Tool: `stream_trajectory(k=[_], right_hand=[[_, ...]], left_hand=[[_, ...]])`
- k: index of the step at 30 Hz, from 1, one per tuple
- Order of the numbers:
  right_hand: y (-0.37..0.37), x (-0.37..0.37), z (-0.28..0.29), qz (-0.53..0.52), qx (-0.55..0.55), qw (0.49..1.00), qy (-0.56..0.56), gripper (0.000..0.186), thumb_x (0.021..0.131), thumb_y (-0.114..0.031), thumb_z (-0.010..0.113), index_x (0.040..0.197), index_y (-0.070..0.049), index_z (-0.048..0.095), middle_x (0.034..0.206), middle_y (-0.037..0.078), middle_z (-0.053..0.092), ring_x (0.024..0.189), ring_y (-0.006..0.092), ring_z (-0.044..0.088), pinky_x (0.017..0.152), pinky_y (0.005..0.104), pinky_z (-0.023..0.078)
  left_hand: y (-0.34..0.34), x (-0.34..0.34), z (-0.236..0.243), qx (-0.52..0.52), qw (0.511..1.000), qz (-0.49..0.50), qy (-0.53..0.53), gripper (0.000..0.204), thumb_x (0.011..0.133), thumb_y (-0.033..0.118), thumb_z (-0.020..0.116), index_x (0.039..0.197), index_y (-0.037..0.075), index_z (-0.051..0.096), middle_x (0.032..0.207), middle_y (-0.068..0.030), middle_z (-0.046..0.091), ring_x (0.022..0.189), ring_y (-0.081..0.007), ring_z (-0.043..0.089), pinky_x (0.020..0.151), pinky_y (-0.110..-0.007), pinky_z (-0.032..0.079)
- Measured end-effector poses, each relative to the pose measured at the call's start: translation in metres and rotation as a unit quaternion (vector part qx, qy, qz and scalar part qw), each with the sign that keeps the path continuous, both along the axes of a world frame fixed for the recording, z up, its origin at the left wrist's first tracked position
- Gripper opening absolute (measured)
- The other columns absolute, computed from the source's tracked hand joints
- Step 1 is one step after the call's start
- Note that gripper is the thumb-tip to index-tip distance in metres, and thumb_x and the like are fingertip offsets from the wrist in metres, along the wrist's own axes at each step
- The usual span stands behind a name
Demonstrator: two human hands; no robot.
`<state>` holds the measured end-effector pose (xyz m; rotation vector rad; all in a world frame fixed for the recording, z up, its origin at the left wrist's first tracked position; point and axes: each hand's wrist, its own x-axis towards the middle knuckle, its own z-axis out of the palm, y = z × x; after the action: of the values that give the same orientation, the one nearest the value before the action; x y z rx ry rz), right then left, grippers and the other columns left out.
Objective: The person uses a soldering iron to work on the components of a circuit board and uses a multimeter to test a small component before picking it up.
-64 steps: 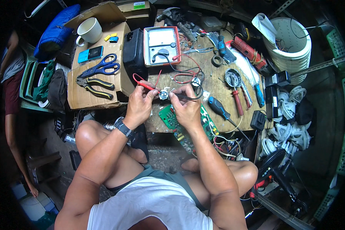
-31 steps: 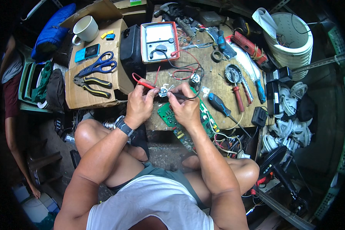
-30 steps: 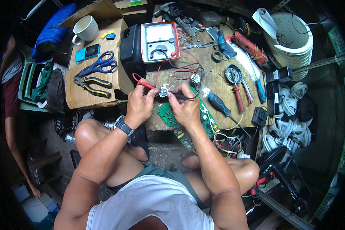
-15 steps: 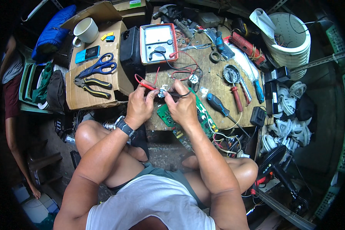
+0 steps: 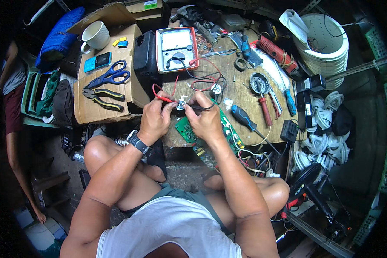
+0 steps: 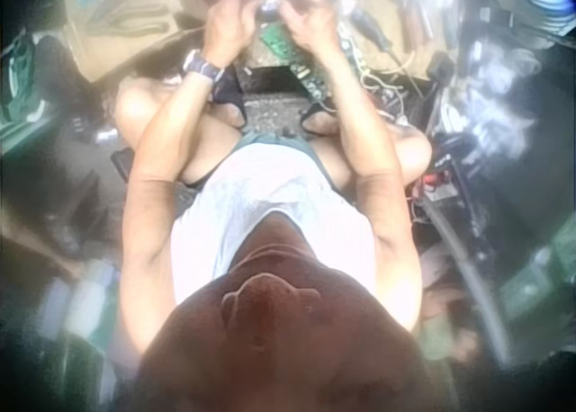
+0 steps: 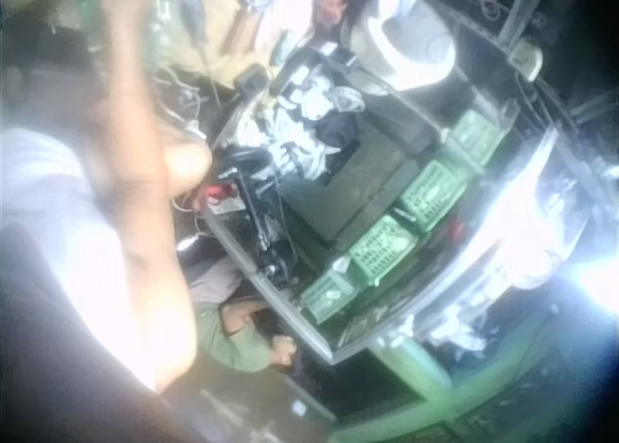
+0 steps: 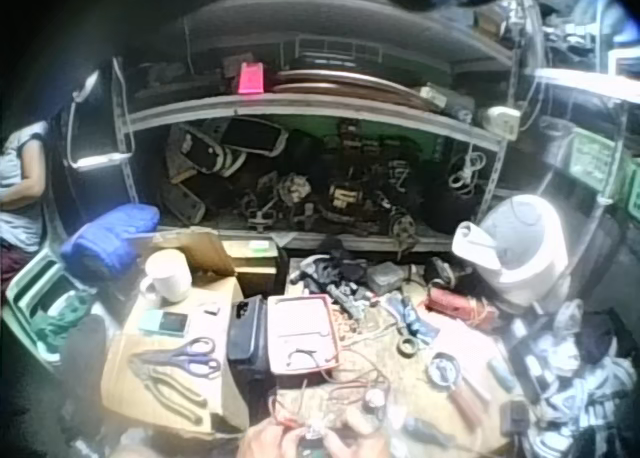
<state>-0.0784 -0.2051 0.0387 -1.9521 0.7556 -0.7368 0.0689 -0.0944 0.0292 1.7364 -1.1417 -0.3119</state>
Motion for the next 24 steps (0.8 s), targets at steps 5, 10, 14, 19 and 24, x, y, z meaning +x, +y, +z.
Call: stream_trajectory(k=[5, 10, 14, 19, 24], right_hand=[[0.004, -0.001, 0.0, -0.03, 0.103, 0.994, -0.005, 0.022, 0.094, -0.011, 0.078, 0.093, -0.003, 0.058, 0.074, 0.0, 0.062, 0.064, 0.0054, 0.055, 0.057, 0.0263, 0.045], [-0.001, -0.002, -0.001, -0.015, 0.097, 0.995, 0.007, 0.022, 0.092, -0.01, 0.079, 0.093, -0.003, 0.059, 0.074, 0.003, 0.065, 0.065, 0.0059, 0.058, 0.057, 0.0278, 0.048], [-0.008, -0.007, -0.006, -0.004, 0.102, 0.994, 0.026, 0.02, 0.093, -0.012, 0.079, 0.093, -0.003, 0.06, 0.074, 0.002, 0.066, 0.068, 0.0052, 0.06, 0.059, 0.0269, 0.049], [0.003, -0.003, -0.013, -0.054, 0.136, 0.989, -0.023, 0.019, 0.095, -0.015, 0.078, 0.096, -0.002, 0.064, 0.081, 0.005, 0.073, 0.075, 0.0075, 0.066, 0.066, 0.0272, 0.053], [0.001, -0.003, -0.017, -0.068, 0.227, 0.971, -0.036, 0.019, 0.096, -0.016, 0.078, 0.097, -0.002, 0.066, 0.085, 0.006, 0.075, 0.08, 0.0104, 0.069, 0.072, 0.0285, 0.056]], left_hand=[[-0.002, 0.001, -0.003, 0.014, 1.0, 0.001, 0.019, 0.009, 0.098, 0.008, 0.067, 0.103, 0.001, 0.065, 0.092, -0.0191, 0.075, 0.089, -0.0393, 0.075, 0.075, -0.043, 0.058], [0.0, 0.001, -0.003, 0.014, 1.0, 0.014, 0.02, 0.009, 0.099, 0.009, 0.067, 0.104, 0.002, 0.064, 0.091, -0.0173, 0.076, 0.088, -0.0366, 0.076, 0.075, -0.042, 0.058], [-0.002, -0.002, -0.006, 0.042, 0.997, 0.042, 0.052, 0.008, 0.1, 0.008, 0.066, 0.104, 0.002, 0.063, 0.092, -0.0157, 0.077, 0.087, -0.0326, 0.078, 0.074, -0.041, 0.058], [0.0, 0.001, -0.007, 0.042, 0.997, 0.022, 0.055, 0.009, 0.1, 0.008, 0.067, 0.105, 0.002, 0.062, 0.093, -0.0148, 0.078, 0.088, -0.0277, 0.079, 0.074, -0.037, 0.059], [0.0, 0.001, -0.007, 0.035, 0.996, 0.02, 0.081, 0.009, 0.101, 0.008, 0.066, 0.106, 0.002, 0.061, 0.092, -0.0145, 0.078, 0.09, -0.0258, 0.079, 0.076, -0.035, 0.06]])
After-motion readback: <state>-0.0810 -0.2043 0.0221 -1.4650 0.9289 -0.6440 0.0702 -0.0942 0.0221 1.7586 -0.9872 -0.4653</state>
